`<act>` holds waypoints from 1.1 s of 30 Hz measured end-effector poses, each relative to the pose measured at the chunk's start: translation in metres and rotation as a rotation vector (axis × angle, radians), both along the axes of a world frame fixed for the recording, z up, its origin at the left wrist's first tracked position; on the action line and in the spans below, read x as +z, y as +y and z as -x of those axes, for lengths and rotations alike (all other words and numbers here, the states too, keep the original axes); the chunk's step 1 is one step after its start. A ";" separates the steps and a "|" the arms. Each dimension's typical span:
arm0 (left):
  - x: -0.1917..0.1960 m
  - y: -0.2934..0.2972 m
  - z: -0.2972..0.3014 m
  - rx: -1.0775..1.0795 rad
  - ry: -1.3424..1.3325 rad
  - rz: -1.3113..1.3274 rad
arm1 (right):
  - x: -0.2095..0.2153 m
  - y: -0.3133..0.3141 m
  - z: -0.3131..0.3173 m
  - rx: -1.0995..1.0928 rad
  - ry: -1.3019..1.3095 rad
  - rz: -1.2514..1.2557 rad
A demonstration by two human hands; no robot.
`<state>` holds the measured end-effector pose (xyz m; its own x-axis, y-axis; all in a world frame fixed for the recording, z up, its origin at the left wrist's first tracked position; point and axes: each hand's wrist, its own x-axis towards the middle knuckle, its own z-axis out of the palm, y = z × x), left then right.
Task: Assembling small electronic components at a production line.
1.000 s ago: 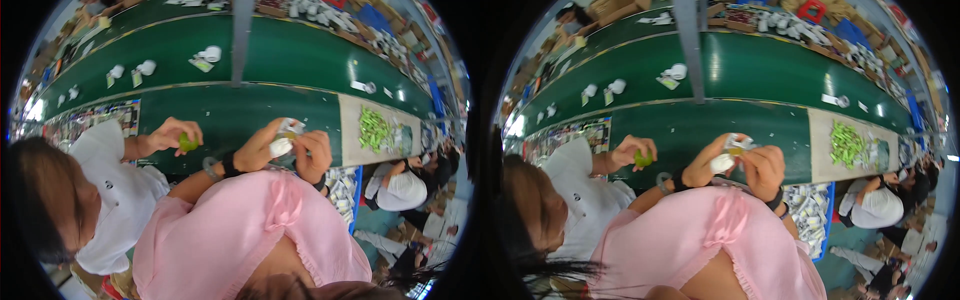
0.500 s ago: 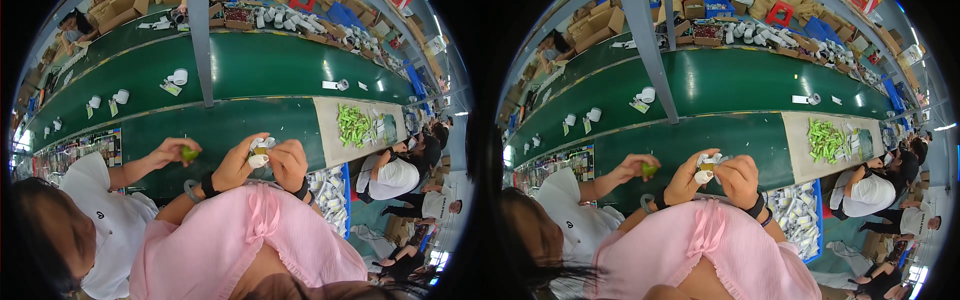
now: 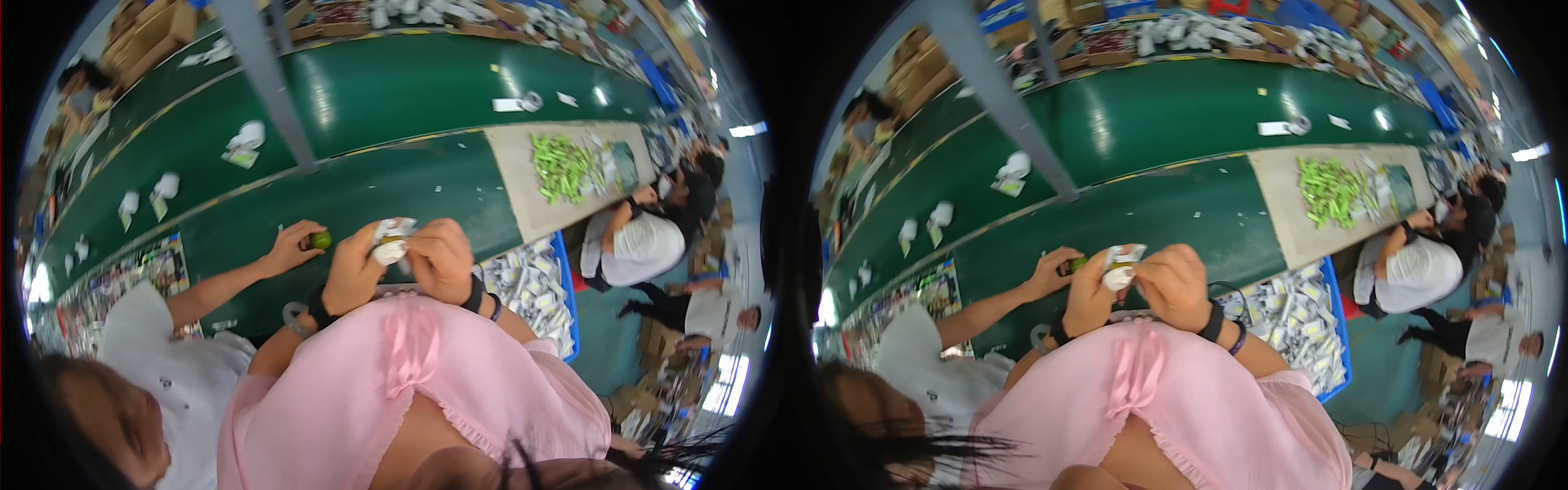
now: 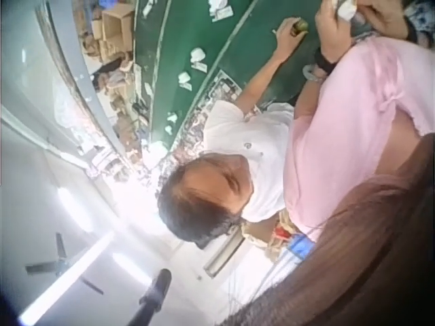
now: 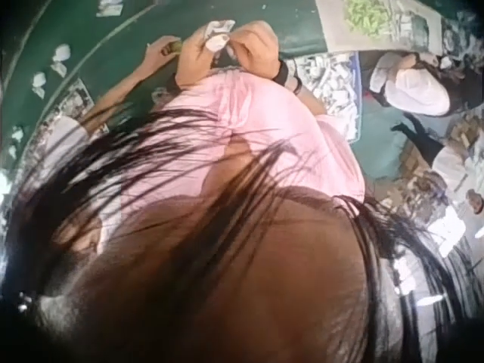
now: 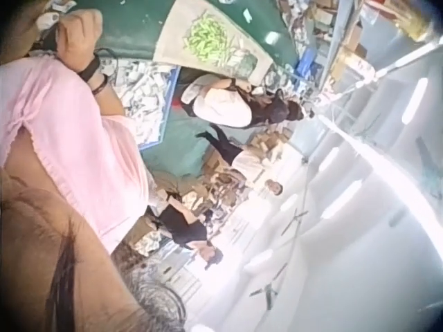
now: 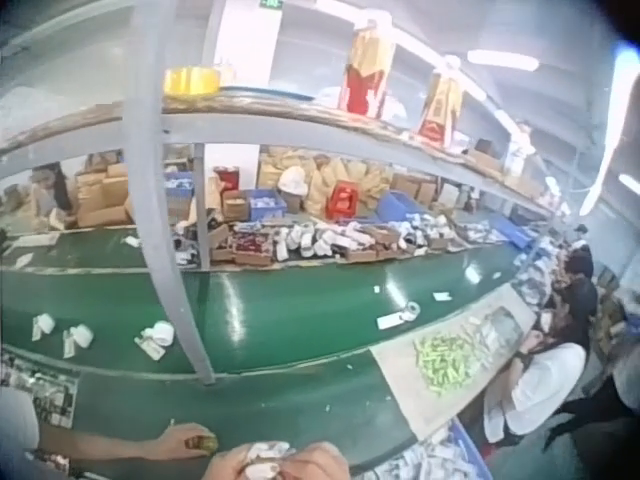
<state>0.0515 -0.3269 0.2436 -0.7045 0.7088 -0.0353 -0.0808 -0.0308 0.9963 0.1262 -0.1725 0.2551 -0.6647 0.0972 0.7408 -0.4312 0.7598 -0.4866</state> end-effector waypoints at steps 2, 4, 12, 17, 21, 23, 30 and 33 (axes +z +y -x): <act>-0.010 0.002 0.000 0.022 0.036 -0.051 | -0.004 0.000 0.002 -0.002 -0.014 0.013; -0.014 0.005 0.004 -0.032 0.015 -0.063 | -0.009 0.003 0.004 -0.044 -0.011 0.011; -0.028 0.043 0.038 -0.198 -0.298 -0.023 | -0.022 0.031 0.005 -0.222 -0.156 0.036; -0.064 0.099 0.118 -0.114 -0.431 0.064 | -0.049 0.077 0.009 -0.363 -0.261 0.136; -0.129 0.131 0.208 0.124 -0.473 0.020 | -0.083 0.140 0.013 -0.323 -0.461 0.410; -0.177 0.126 0.249 0.253 -0.560 0.022 | -0.102 0.180 0.028 -0.313 -0.620 0.398; -0.227 0.110 0.257 0.468 -0.769 0.098 | -0.153 0.340 0.116 -0.609 -0.874 0.180; -0.215 0.097 0.240 0.449 -0.907 0.136 | -0.149 0.384 0.166 -0.754 -1.135 0.050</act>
<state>-0.1886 -0.2303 0.0289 -0.5716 0.3365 -0.7483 -0.8158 -0.1354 0.5623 -0.0394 0.2112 0.1061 -0.6738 0.7148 -0.1874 0.7290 0.6017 -0.3263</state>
